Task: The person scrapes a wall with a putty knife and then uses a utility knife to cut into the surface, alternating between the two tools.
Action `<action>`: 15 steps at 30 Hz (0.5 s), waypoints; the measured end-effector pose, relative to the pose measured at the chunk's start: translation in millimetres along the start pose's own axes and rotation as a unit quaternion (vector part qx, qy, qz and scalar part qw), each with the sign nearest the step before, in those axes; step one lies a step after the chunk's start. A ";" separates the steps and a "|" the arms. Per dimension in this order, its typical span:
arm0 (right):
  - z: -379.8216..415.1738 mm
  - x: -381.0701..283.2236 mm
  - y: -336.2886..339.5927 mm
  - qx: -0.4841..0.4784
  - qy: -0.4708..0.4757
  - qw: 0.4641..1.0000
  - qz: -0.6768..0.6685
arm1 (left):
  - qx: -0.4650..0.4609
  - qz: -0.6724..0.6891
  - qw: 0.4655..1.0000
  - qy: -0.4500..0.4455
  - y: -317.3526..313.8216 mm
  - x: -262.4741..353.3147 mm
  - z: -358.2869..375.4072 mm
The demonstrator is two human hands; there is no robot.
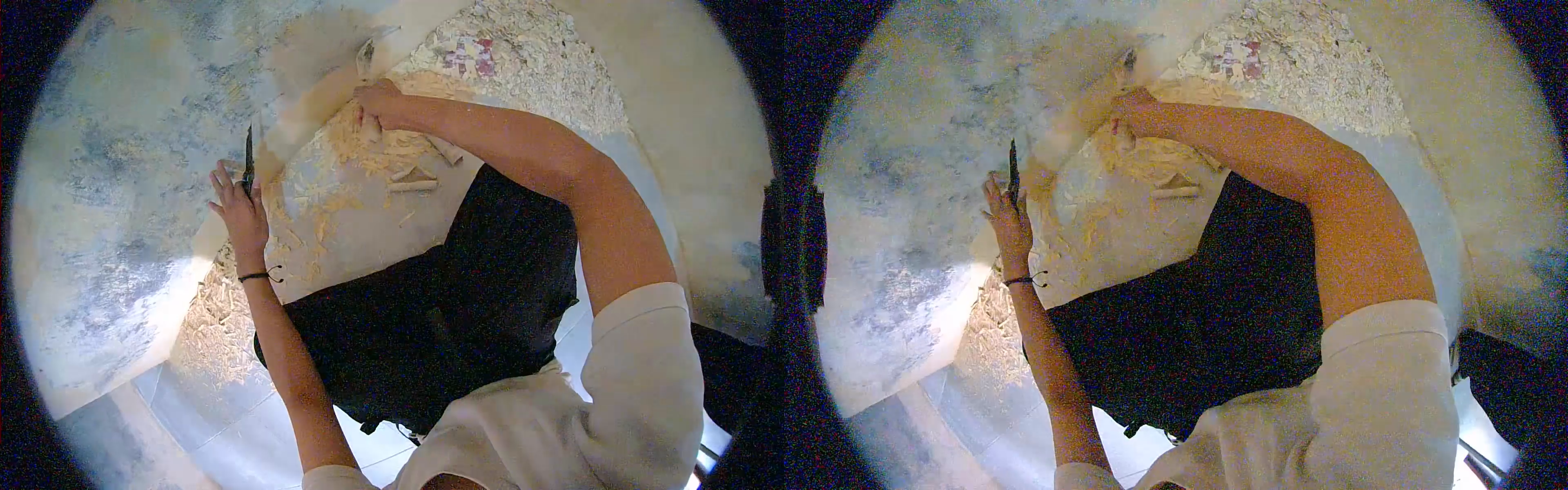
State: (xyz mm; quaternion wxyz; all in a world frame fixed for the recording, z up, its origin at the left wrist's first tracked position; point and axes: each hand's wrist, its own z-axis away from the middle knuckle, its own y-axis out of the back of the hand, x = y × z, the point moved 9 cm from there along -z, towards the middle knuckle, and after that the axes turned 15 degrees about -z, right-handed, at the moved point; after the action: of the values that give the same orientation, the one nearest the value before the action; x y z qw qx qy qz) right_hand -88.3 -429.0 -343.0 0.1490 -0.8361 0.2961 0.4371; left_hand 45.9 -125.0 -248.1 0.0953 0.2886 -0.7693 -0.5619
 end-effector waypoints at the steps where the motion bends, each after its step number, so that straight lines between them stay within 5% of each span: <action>1: -0.3 -5.9 3.7 0.069 -0.279 0.955 -0.078 | -0.007 -0.003 1.000 -0.001 -0.4 -0.2 -0.3; 3: 10.2 -9.4 0.2 -0.026 -0.393 0.919 -0.014 | -0.013 -0.006 1.000 -0.001 -4.2 -1.8 1.8; 4: -1.2 -24.0 0.7 -0.179 -0.223 0.951 0.120 | -0.011 -0.005 1.000 0.000 -6.3 -2.2 0.9; 6: -15.3 17.3 28.7 -0.181 -0.162 0.961 0.132 | -0.009 -0.001 1.000 0.000 -6.9 -2.4 1.4; 7: -19.7 72.4 65.9 -0.034 -0.278 0.960 0.014 | -0.008 0.002 1.000 0.001 -6.2 -1.1 1.0; 9: -15.4 105.7 89.0 0.033 -0.257 0.965 -0.032 | -0.014 0.004 1.000 0.004 -6.0 0.5 -1.2; 10: -17.2 92.6 84.1 -0.049 -0.127 0.990 0.042 | -0.022 0.002 1.000 0.006 -7.1 0.4 -1.7; 12: -19.1 80.3 81.1 -0.021 -0.174 0.984 -0.005 | -0.019 0.003 1.000 0.007 -8.4 1.3 -3.3; 13: -4.8 69.1 63.2 0.090 -0.346 0.925 -0.125 | -0.010 0.006 1.000 0.005 -10.1 1.7 -2.3; 14: 24.1 65.7 37.0 0.197 -0.499 0.810 -0.238 | -0.001 0.008 1.000 0.003 -10.3 2.0 -1.6; 15: 21.4 63.6 19.0 0.179 -0.467 0.835 -0.231 | -0.009 0.006 1.000 0.003 -10.0 1.9 -1.5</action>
State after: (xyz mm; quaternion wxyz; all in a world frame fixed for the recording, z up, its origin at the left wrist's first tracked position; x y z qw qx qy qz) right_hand -85.8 -456.2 -407.2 0.5129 -0.5351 0.0628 0.6683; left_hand 48.5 -129.3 -257.1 0.1032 0.2845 -0.7659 -0.5673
